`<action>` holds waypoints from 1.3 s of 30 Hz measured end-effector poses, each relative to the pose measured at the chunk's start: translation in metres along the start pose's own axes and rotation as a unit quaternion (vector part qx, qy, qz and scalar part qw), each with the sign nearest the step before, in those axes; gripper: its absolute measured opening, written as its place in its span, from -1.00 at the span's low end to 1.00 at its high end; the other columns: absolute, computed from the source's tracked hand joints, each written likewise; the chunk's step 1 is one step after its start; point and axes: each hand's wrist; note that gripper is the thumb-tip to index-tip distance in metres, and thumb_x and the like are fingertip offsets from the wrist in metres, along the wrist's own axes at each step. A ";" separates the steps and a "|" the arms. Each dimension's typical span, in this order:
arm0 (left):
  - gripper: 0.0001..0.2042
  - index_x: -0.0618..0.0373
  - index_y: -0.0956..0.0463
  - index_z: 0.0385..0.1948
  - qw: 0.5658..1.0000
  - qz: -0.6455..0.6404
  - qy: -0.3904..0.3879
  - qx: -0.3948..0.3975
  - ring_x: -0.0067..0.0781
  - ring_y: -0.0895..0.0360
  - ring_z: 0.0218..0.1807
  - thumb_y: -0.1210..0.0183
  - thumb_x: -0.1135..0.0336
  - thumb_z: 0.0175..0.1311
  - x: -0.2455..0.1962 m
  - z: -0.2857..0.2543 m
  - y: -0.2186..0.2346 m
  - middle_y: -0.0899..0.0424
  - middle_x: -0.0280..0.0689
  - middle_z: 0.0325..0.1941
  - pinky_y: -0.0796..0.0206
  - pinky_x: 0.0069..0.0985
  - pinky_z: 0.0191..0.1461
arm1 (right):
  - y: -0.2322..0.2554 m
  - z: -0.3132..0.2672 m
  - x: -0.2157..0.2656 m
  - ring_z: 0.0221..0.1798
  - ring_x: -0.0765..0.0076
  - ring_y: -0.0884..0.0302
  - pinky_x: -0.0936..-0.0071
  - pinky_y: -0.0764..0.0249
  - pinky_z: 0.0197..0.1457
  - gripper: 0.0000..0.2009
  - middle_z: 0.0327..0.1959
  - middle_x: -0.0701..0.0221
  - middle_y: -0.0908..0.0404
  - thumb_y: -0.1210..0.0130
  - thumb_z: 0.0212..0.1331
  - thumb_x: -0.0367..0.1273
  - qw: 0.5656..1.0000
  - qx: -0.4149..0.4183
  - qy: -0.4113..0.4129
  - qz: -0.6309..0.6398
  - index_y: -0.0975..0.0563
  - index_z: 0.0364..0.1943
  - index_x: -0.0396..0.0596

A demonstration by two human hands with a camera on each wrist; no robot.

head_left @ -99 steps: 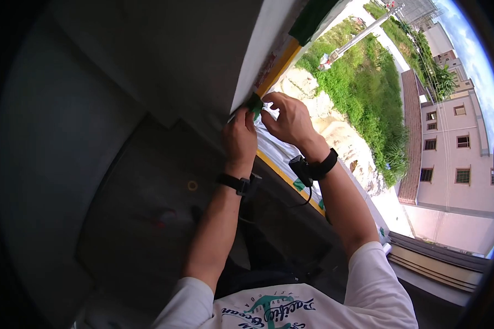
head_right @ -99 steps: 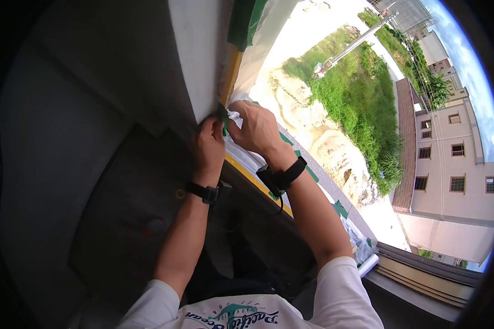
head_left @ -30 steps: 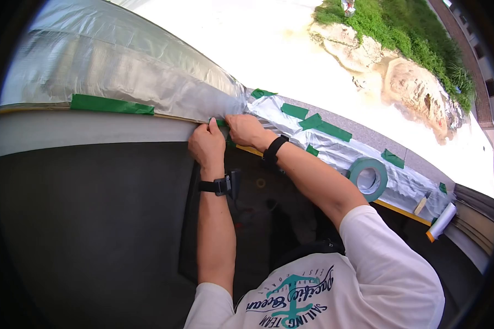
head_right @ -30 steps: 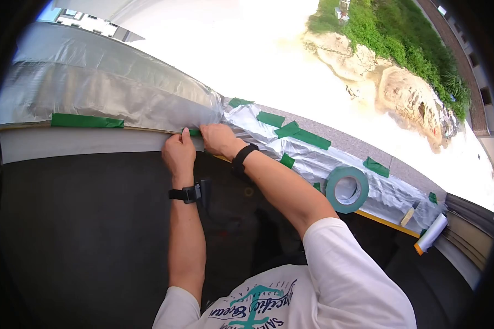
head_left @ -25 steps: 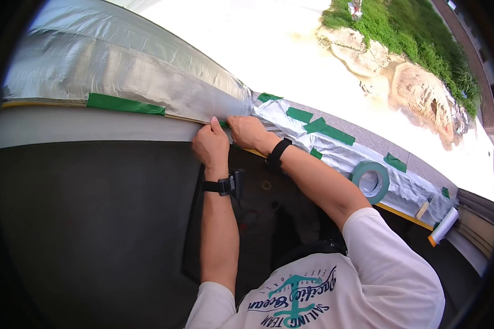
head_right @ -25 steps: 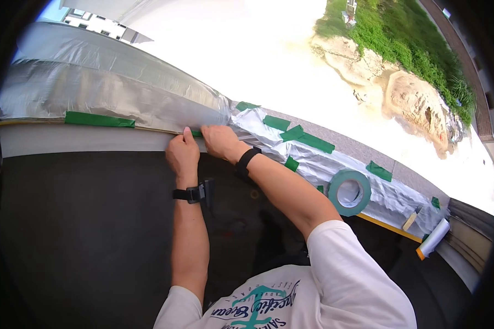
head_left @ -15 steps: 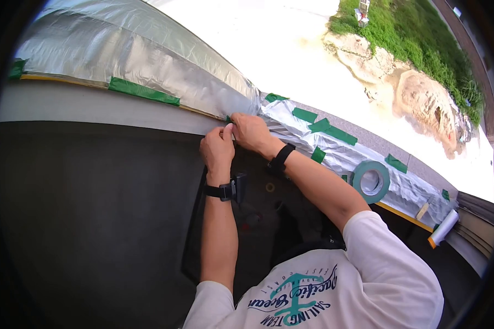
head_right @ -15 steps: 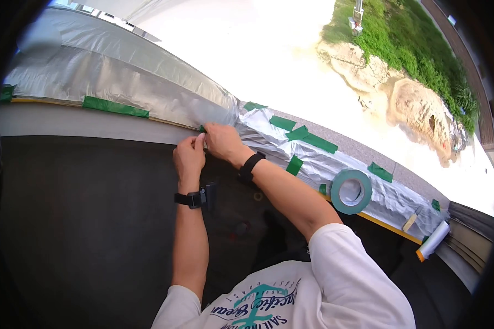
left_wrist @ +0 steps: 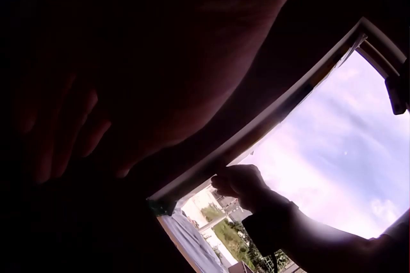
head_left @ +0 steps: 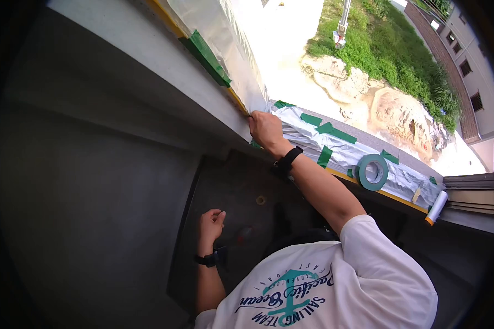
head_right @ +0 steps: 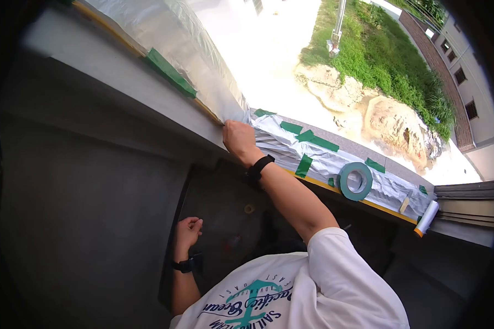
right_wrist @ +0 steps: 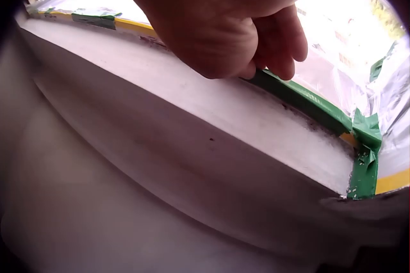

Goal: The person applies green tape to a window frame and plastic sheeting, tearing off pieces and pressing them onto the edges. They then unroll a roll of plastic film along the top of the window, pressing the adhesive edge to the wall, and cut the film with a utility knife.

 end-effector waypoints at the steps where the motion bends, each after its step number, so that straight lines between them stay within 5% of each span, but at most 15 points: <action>1: -0.71 0.32 -0.62 -0.12 0.999 -0.019 0.028 0.005 -0.49 -0.65 -0.51 -0.28 0.25 0.31 0.019 -0.002 0.005 -0.72 -0.18 -0.47 -0.42 -0.51 -0.43 | 0.002 -0.003 0.006 -0.38 -0.14 -0.65 0.04 -0.56 -0.26 -0.75 -0.49 0.06 -0.65 -0.06 0.25 -0.30 1.000 -0.004 -0.003 -0.011 -0.57 -0.49 -0.16; 5: -0.74 0.33 -0.62 -0.11 0.996 -0.043 0.083 0.015 -0.50 -0.65 -0.48 -0.26 0.30 0.33 0.078 -0.007 0.026 -0.70 -0.20 -0.46 -0.43 -0.53 -0.42 | -0.006 -0.006 0.018 -0.37 -0.16 -0.65 0.02 -0.56 -0.23 -0.75 -0.48 0.06 -0.65 -0.10 0.24 -0.26 0.995 -0.012 -0.087 -0.039 -0.59 -0.45 -0.15; 9: -0.79 0.34 -0.62 -0.11 0.995 -0.081 0.048 0.026 -0.48 -0.66 -0.46 -0.17 0.38 0.36 0.095 -0.010 0.048 -0.73 -0.17 -0.41 -0.46 -0.54 -0.37 | 0.001 -0.027 0.018 -0.29 -0.17 -0.65 0.01 -0.55 -0.17 -0.77 -0.45 0.05 -0.66 -0.18 0.19 -0.27 0.992 -0.074 -0.103 -0.007 -0.59 -0.44 -0.17; 10: -0.80 0.33 -0.62 -0.11 0.996 -0.081 0.004 0.028 -0.47 -0.67 -0.44 -0.10 0.43 0.37 0.102 -0.003 0.052 -0.74 -0.16 -0.38 -0.47 -0.55 -0.34 | 0.011 -0.039 0.017 -0.21 -0.04 -0.68 0.12 -0.56 -0.10 -0.82 -0.32 0.13 -0.72 -0.23 0.15 -0.30 0.992 -0.052 -0.115 -0.013 -0.65 -0.37 -0.16; 11: -0.80 0.33 -0.62 -0.11 0.995 -0.084 -0.043 0.030 -0.46 -0.68 -0.42 -0.04 0.47 0.38 0.106 0.006 0.054 -0.75 -0.15 -0.35 -0.48 -0.55 -0.31 | 0.022 -0.052 0.011 -0.21 -0.04 -0.68 0.12 -0.56 -0.10 -0.82 -0.32 0.13 -0.72 -0.23 0.15 -0.30 0.990 -0.058 -0.128 -0.023 -0.65 -0.37 -0.16; 13: -0.74 0.31 -0.63 -0.12 0.992 -0.057 -0.061 0.100 -0.45 -0.69 -0.39 0.06 0.43 0.41 0.085 0.016 0.063 -0.76 -0.12 -0.35 -0.50 -0.54 -0.27 | 0.053 -0.085 -0.005 -0.21 -0.03 -0.68 0.15 -0.56 -0.11 -0.86 -0.31 0.14 -0.72 -0.22 0.10 -0.35 0.990 0.094 -0.103 0.009 -0.65 -0.37 -0.13; 15: -0.69 0.33 -0.64 -0.15 0.977 0.026 -0.031 0.210 -0.41 -0.70 -0.36 0.06 0.30 0.46 0.065 0.030 0.063 -0.76 -0.09 -0.39 -0.50 -0.46 -0.24 | 0.097 -0.124 -0.008 -0.30 -0.09 -0.64 0.11 -0.54 -0.15 -0.85 -0.48 0.12 -0.65 -0.16 0.07 -0.34 0.984 0.101 -0.142 -0.032 -0.61 -0.47 -0.14; 16: -0.63 0.30 -0.63 -0.13 0.969 0.108 -0.048 0.216 -0.29 -0.72 -0.32 0.06 0.17 0.48 0.062 0.041 0.058 -0.75 -0.10 -0.41 -0.48 -0.37 -0.19 | 0.120 -0.142 -0.009 -0.32 -0.09 -0.64 0.12 -0.53 -0.17 -0.81 -0.50 0.11 -0.64 -0.17 0.10 -0.30 0.978 0.108 -0.173 -0.051 -0.61 -0.49 -0.16; 21: -0.71 0.15 -0.68 -0.19 0.924 0.264 -0.173 0.218 -0.10 -0.71 -0.24 -0.02 0.18 0.42 0.056 0.085 0.029 -0.75 -0.12 -0.36 -0.47 -0.27 -0.13 | 0.201 -0.241 -0.027 -0.38 -0.05 -0.61 0.16 -0.50 -0.22 -0.65 -0.54 0.08 -0.61 -0.20 0.21 -0.16 0.939 0.117 -0.311 -0.087 -0.61 -0.53 -0.21; 24: -0.76 0.16 -0.67 -0.25 0.922 0.161 -0.287 0.202 -0.11 -0.71 -0.23 -0.04 0.25 0.38 0.034 0.098 0.005 -0.74 -0.09 -0.35 -0.47 -0.27 -0.12 | 0.233 -0.295 -0.042 -0.45 0.04 -0.59 0.23 -0.47 -0.27 -0.57 -0.56 0.11 -0.62 -0.16 0.30 -0.11 0.915 0.044 -0.401 -0.022 -0.61 -0.50 -0.25; 29: -0.78 0.19 -0.62 -0.26 0.889 0.198 -0.295 0.289 -0.08 -0.69 -0.24 -0.06 0.26 0.39 -0.025 0.096 -0.027 -0.72 -0.08 -0.34 -0.46 -0.29 -0.13 | 0.281 -0.357 -0.074 -0.48 0.29 -0.64 0.34 -0.51 -0.32 -0.60 -0.58 0.25 -0.63 -0.18 0.31 -0.14 0.880 -0.078 -0.467 -0.030 -0.61 -0.48 -0.25; 32: -0.74 0.22 -0.62 -0.24 0.881 0.250 -0.291 0.276 -0.04 -0.68 -0.23 -0.07 0.20 0.41 -0.057 0.080 -0.037 -0.72 -0.07 -0.33 -0.45 -0.28 -0.13 | 0.308 -0.384 -0.093 -0.44 0.55 -0.67 0.55 -0.56 -0.39 -0.70 -0.48 0.40 -0.68 -0.23 0.29 -0.23 0.810 -0.272 -0.515 0.065 -0.61 -0.41 -0.24; 37: -0.72 0.27 -0.61 -0.17 0.874 0.244 -0.332 0.257 -0.02 -0.68 -0.22 -0.14 0.20 0.39 -0.084 0.047 -0.051 -0.72 -0.04 -0.32 -0.46 -0.26 -0.12 | 0.352 -0.452 -0.195 -0.48 0.47 -0.66 0.51 -0.55 -0.48 -0.64 -0.40 0.32 -0.69 -0.32 0.19 -0.19 0.704 -0.451 -0.540 0.100 -0.60 -0.22 -0.27; 39: -0.74 0.26 -0.62 -0.15 0.881 0.267 -0.295 0.257 -0.04 -0.69 -0.19 -0.17 0.23 0.37 -0.089 0.036 -0.062 -0.73 -0.03 -0.28 -0.48 -0.28 -0.09 | 0.368 -0.477 -0.241 -0.29 0.23 -0.72 0.39 -0.64 -0.26 -0.47 -0.22 0.17 -0.69 -0.41 0.06 -0.12 0.603 -0.515 -0.609 0.018 -0.56 -0.08 -0.30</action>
Point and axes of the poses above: each hand's wrist, its own z-axis towards the middle knuckle, its own y-axis out of the back of the hand, x = y × z
